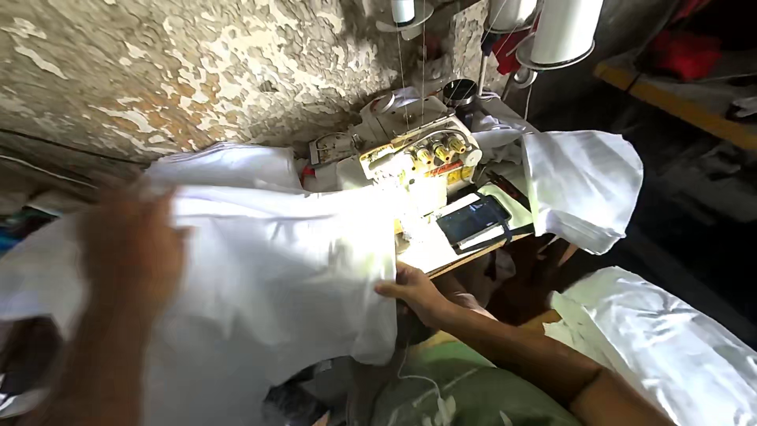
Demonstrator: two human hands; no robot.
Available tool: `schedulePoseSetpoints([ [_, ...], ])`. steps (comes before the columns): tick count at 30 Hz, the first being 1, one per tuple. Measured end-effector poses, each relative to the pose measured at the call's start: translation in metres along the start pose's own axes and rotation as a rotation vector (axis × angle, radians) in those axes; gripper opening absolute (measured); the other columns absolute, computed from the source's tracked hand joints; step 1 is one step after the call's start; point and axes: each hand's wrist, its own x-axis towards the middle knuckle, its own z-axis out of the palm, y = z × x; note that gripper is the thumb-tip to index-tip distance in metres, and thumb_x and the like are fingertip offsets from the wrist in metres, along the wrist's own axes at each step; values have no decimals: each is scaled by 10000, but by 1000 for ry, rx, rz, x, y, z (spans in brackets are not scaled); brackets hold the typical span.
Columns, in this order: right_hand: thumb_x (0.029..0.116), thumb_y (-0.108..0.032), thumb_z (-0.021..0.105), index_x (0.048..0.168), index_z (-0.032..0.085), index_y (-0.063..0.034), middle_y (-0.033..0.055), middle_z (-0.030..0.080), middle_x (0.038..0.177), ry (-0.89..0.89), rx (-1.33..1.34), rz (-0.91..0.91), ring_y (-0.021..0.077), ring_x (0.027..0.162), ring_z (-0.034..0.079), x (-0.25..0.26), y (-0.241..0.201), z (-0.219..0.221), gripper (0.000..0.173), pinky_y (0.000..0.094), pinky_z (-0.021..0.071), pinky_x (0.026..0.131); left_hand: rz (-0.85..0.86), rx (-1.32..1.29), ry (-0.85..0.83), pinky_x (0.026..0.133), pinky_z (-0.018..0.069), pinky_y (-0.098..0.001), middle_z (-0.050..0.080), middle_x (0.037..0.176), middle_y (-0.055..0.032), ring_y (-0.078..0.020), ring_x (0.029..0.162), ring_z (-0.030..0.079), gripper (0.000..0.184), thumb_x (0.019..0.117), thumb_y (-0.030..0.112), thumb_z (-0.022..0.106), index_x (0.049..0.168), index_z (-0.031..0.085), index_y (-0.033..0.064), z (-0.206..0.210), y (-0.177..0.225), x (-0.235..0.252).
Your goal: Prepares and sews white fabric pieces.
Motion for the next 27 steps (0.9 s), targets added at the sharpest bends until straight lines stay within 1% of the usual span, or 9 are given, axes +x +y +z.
schedulePoseSetpoints([
  [2,956,-100,695,1174,601,28,44,680,913,-26,-120,15,53,678,611,-4,26,-16,270,215,507,593,-31,-225,-247,902,484,-698,652,1179,-329,-522,1063,643,290,1042,113,584,1262,632,-71,42,60,-33],
  [4,966,-138,683,1062,593,14,17,623,854,-56,-219,22,47,674,582,-7,46,-31,201,219,498,608,-8,-501,-669,831,526,-534,706,1004,-208,-334,892,677,321,1068,242,539,1177,688,-21,94,103,-69],
  [7,991,-102,645,957,560,-8,13,591,807,-40,-175,59,67,686,596,-10,64,-42,132,240,526,632,-62,-691,-929,962,529,-547,695,1190,-211,-353,1060,695,493,1024,369,610,1344,595,-6,162,148,-117],
  [11,991,-106,644,955,568,-6,10,583,811,-14,-205,71,59,696,585,-8,67,-42,131,230,515,645,-260,-818,-638,887,566,-519,705,1083,-192,-315,980,713,491,939,187,693,1339,524,-42,214,175,-162],
  [14,982,-102,640,926,574,-5,-3,560,795,-61,-204,-3,41,703,550,-8,75,-43,130,221,490,693,-248,-836,-330,812,576,-496,712,957,-196,-305,876,712,208,947,72,641,1085,679,-78,227,175,-182],
  [16,981,-74,631,900,564,-17,-22,550,785,-71,-157,-27,21,705,543,-9,76,-43,120,200,484,698,-191,-845,-137,798,584,-438,694,979,-206,-296,895,697,174,910,75,657,994,711,-67,237,173,-189],
  [18,984,-53,622,896,553,-31,-30,555,793,-83,-97,-8,19,718,553,-11,73,-41,114,198,494,713,-189,-876,-25,810,575,-411,662,1067,-258,-317,971,668,264,871,90,700,1051,666,-100,241,173,-192],
  [21,988,-61,607,965,578,-21,-26,604,831,-149,-55,14,27,752,598,-13,75,-36,54,220,525,740,-311,-942,-90,821,559,-372,651,1102,-247,-250,953,663,506,853,126,755,1234,543,-132,238,178,-190],
  [27,1006,-79,594,1035,623,30,9,638,926,-104,-174,-18,6,827,603,-10,86,-46,117,196,518,792,-352,-867,-233,794,584,-366,721,945,-129,-181,844,705,197,936,70,636,1095,687,-36,233,163,-187],
])
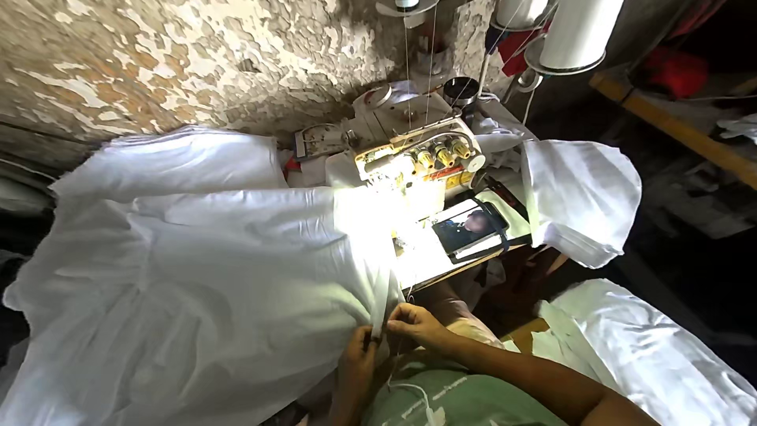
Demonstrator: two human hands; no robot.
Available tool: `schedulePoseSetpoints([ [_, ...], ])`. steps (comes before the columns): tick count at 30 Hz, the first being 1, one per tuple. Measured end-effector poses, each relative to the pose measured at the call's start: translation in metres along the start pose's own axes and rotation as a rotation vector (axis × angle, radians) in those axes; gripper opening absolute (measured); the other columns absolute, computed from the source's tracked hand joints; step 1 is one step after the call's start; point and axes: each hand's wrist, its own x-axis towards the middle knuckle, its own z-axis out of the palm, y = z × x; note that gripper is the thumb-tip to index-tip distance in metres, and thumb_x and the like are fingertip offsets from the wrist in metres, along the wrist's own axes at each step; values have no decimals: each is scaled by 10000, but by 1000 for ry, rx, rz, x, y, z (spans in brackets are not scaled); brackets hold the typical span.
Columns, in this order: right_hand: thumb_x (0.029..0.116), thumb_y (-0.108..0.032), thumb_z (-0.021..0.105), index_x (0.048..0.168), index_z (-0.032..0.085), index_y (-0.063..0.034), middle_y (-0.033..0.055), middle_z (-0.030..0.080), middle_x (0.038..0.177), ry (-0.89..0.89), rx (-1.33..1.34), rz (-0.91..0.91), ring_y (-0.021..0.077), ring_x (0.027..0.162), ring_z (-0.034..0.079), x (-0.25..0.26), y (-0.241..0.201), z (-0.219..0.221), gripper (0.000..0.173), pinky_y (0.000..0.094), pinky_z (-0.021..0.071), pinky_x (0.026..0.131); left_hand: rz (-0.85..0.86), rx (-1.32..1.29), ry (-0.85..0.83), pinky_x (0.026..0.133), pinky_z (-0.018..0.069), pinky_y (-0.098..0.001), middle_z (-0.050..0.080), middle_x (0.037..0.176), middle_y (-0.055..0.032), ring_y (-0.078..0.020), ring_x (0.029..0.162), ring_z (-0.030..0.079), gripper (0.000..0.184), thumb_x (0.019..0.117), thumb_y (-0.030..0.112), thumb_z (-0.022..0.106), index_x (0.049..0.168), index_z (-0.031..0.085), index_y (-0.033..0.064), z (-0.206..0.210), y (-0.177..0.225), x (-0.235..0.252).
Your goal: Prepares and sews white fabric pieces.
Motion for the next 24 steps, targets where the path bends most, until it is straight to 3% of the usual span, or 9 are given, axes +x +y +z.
schedulePoseSetpoints([
  [2,993,-84,617,1095,610,58,79,625,996,154,-79,105,74,860,597,2,7,-4,175,240,513,785,90,90,39,851,562,-500,728,961,-186,-323,926,708,173,908,68,681,1021,717,-57,-11,5,-2],
  [4,984,-125,668,1307,532,93,209,625,1210,257,-126,288,201,1038,626,8,11,-8,412,347,517,911,180,85,52,876,539,-536,702,1029,-247,-407,1010,668,196,840,109,751,913,715,-69,-22,9,-4],
  [7,936,-158,747,1345,499,109,237,628,1247,294,-92,406,235,1130,638,16,22,-5,547,388,508,1005,85,-163,-116,944,521,-303,623,1272,-219,-200,1183,604,201,863,133,720,882,657,-57,-44,18,-13],
  [11,928,-129,749,1231,620,69,139,701,1127,189,-44,379,123,1024,666,24,26,-3,384,326,539,956,-86,-634,-220,803,566,-185,718,1039,75,17,930,668,100,854,67,709,897,659,142,-83,24,-25],
  [14,915,-117,759,1143,650,72,119,705,1037,181,-128,412,98,932,663,24,29,-5,316,305,541,896,-46,-804,22,748,541,-112,721,946,222,103,854,649,209,787,279,814,972,737,339,-117,20,-35],
  [17,941,-202,744,1072,668,62,121,714,956,125,-219,476,132,854,688,18,41,-14,304,345,569,837,20,-1053,386,888,578,-208,741,1118,132,22,1038,686,445,948,593,572,1211,660,245,-123,-3,-31],
  [20,958,-244,717,1041,669,78,161,696,932,43,-314,517,198,828,675,10,57,-23,337,418,556,819,-312,-1075,541,806,627,-263,734,1067,92,-7,976,710,718,1023,681,104,1334,501,170,-95,-17,-26],
  [22,949,-242,727,1049,682,71,158,698,942,-56,-375,502,196,846,669,6,59,-29,332,417,545,841,-414,-1144,458,766,640,-304,761,991,63,-51,914,735,729,1006,712,131,1243,571,181,-85,-22,-26],
  [24,934,-248,745,1093,691,83,214,708,1026,-208,-504,454,287,971,683,3,58,-37,371,511,517,946,-431,-1047,357,742,633,-243,756,933,93,-12,859,728,451,1111,447,234,1164,589,174,-90,-21,-23],
])
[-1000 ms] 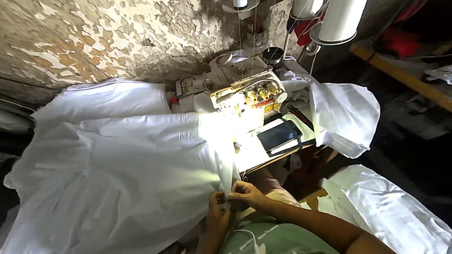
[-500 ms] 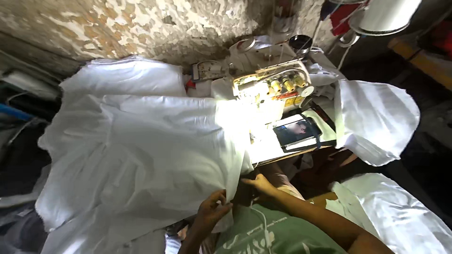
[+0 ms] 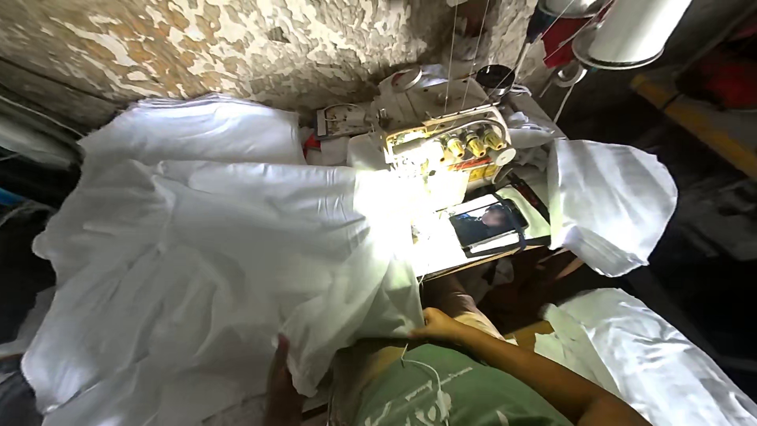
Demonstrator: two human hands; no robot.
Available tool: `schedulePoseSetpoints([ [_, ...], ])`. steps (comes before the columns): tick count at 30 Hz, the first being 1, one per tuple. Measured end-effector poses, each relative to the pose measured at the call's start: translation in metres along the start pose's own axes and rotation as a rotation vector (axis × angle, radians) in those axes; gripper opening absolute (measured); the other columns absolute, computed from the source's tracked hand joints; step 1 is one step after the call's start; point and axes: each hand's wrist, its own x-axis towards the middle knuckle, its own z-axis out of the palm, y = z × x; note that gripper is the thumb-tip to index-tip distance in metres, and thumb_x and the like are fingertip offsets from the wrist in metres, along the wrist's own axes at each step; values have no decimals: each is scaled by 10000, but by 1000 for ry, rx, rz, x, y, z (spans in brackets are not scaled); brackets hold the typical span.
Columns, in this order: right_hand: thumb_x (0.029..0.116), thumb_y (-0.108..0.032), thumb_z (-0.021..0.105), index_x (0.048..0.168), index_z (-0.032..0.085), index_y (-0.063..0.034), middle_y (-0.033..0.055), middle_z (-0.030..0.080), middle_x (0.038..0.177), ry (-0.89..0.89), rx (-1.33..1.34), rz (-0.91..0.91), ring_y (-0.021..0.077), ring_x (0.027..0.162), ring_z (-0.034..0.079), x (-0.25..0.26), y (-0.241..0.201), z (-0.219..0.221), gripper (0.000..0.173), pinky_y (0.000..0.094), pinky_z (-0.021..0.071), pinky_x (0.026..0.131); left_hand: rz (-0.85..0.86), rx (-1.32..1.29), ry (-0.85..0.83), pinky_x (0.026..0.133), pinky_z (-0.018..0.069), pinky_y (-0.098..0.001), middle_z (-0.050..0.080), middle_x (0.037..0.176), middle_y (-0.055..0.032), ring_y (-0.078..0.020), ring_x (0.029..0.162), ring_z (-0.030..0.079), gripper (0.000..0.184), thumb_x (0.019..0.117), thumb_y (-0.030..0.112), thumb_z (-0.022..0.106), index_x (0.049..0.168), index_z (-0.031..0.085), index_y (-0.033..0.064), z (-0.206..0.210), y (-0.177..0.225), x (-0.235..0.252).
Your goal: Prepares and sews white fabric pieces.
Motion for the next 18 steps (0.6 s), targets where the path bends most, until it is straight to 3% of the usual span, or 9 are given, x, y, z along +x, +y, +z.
schedulePoseSetpoints([
  [1,924,-267,758,1080,696,90,243,706,1035,-38,-85,-23,345,1004,677,-2,1,-2,394,569,495,962,-36,108,27,717,621,-225,732,909,91,-2,821,713,337,1123,327,299,1181,577,144,4,8,4],
  [3,930,-278,755,1090,693,89,258,700,1060,-92,-162,-64,379,1043,666,-4,-2,-3,404,596,473,980,-32,242,122,714,622,-250,719,936,44,-26,813,710,271,1103,266,418,1259,547,85,11,29,14],
  [6,998,-149,643,1191,653,102,238,697,1104,-67,-36,-285,282,1037,677,-14,-24,0,317,478,507,986,220,308,258,825,592,-274,668,1051,4,-38,909,677,336,1070,213,517,1329,490,1,11,70,31],
  [8,1034,-81,553,1240,608,124,225,693,1111,-25,27,-474,203,1022,680,-31,-59,2,296,374,528,965,463,353,283,864,586,-263,669,1046,28,-24,928,675,289,1029,121,573,1277,513,-15,13,103,32],
  [10,1007,-44,574,1162,613,143,194,707,965,83,55,-664,160,861,702,-49,-100,5,246,323,581,823,660,439,263,902,573,-253,676,1047,69,-2,959,670,272,972,67,633,1223,548,6,16,129,32],
  [12,963,-46,640,1186,573,127,111,658,817,173,114,-765,84,688,627,-66,-141,8,290,256,549,668,732,554,222,970,525,-265,618,1155,20,-5,1049,620,403,963,96,660,1307,495,-31,20,149,40],
  [13,948,-39,660,1219,556,120,84,641,804,186,145,-807,50,665,594,-73,-158,10,331,224,530,645,743,580,207,988,510,-262,600,1195,4,-4,1077,604,440,967,120,660,1335,475,-35,22,158,48],
  [15,942,-21,668,1246,558,115,75,642,833,157,157,-927,23,671,579,-87,-187,15,351,193,523,642,775,600,237,970,507,-239,612,1174,26,24,1053,600,406,983,210,660,1299,523,-4,28,176,66],
  [18,971,12,607,1146,653,110,188,718,970,59,-21,-1282,162,807,695,-104,-214,23,206,285,565,744,855,601,235,944,515,-203,626,1112,118,66,1012,613,321,1043,330,576,1270,568,104,41,192,61],
])
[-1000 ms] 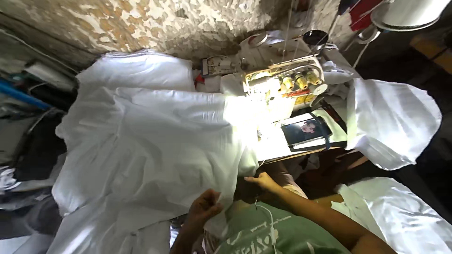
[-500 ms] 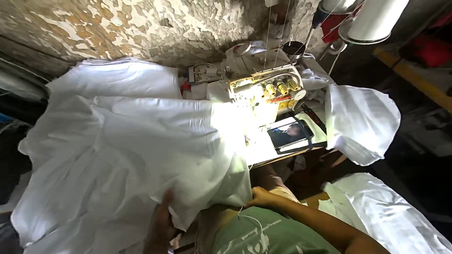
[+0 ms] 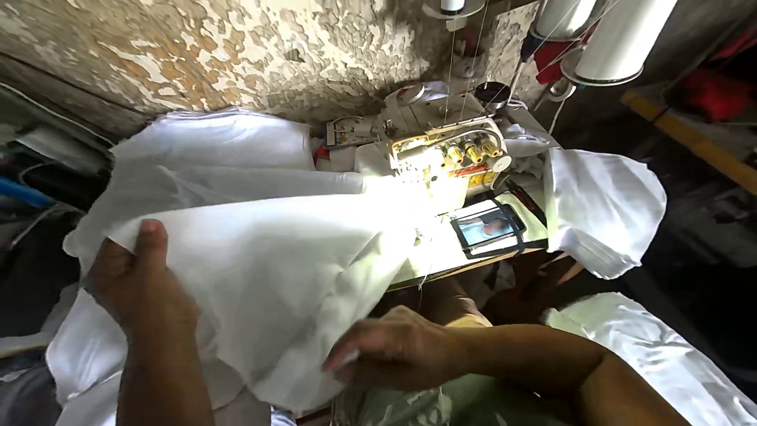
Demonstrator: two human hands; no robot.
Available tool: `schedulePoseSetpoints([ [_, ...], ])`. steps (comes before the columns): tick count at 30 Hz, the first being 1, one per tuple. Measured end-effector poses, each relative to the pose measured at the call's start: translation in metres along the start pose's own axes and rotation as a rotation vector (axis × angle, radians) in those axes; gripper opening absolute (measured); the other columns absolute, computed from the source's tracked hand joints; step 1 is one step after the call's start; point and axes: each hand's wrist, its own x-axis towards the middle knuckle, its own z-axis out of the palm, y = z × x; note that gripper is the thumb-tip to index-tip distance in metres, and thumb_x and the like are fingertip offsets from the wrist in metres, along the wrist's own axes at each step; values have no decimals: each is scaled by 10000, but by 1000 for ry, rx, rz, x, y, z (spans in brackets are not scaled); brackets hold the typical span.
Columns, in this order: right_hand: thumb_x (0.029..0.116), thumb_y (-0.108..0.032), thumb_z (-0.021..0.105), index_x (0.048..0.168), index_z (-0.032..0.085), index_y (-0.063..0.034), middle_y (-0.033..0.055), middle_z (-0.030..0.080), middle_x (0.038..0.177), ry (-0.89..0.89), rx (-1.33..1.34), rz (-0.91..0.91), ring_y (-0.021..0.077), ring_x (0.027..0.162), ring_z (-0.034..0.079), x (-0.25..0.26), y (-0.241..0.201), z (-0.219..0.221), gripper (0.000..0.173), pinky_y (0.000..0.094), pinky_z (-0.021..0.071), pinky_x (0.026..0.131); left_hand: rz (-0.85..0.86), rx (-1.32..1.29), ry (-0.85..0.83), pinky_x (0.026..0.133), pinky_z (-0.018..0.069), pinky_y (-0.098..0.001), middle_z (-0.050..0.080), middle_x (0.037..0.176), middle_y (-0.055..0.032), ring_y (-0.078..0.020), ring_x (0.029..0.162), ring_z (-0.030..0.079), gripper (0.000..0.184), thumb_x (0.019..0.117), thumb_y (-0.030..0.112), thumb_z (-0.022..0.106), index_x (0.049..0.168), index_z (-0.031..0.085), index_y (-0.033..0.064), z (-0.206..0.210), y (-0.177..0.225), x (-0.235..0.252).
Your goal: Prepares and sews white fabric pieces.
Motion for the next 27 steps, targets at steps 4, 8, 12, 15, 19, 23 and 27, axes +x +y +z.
schedulePoseSetpoints([
  [4,954,22,602,1168,654,54,175,741,981,-125,-333,-166,264,865,734,8,12,-3,222,385,584,804,76,72,-191,906,513,-202,629,1075,44,80,958,597,362,1097,302,458,1252,572,-5,12,26,-47],
  [8,957,-74,641,981,758,-75,120,728,888,115,-675,-255,249,840,708,2,36,1,119,358,575,743,163,-8,-343,867,543,-180,703,1028,10,65,935,637,242,1036,138,560,1118,643,-74,34,13,-94],
  [12,972,-206,673,959,786,-153,89,724,1121,218,-680,-163,234,1155,645,-5,40,-1,126,404,509,1000,41,-116,-355,751,557,-145,670,858,148,97,795,634,81,979,84,630,1045,641,39,48,19,-124],
  [15,1009,-94,579,985,737,25,130,758,987,173,-374,-41,132,939,710,-8,32,-7,200,260,542,871,-47,-139,-385,748,521,-125,650,806,113,109,764,597,93,986,48,601,986,660,-25,54,31,-138],
  [19,999,-58,597,998,702,68,72,752,965,243,-224,40,-42,895,672,-9,36,-11,164,117,525,849,-13,-222,-454,750,515,-124,665,801,58,93,763,603,157,1004,58,569,978,673,-56,56,35,-150],
  [23,969,-31,628,1007,682,9,-56,713,917,314,-112,110,-89,817,623,-3,41,-11,77,106,533,780,13,-257,-486,799,504,-99,713,889,17,102,835,617,192,1016,43,546,998,704,-65,53,39,-152],
  [27,928,-16,679,997,694,-76,-113,730,911,352,-4,166,-70,804,660,1,40,-6,93,129,564,769,-37,-284,-461,807,487,-88,712,893,-18,114,837,600,200,1000,-16,519,1008,689,-122,52,44,-157],
])
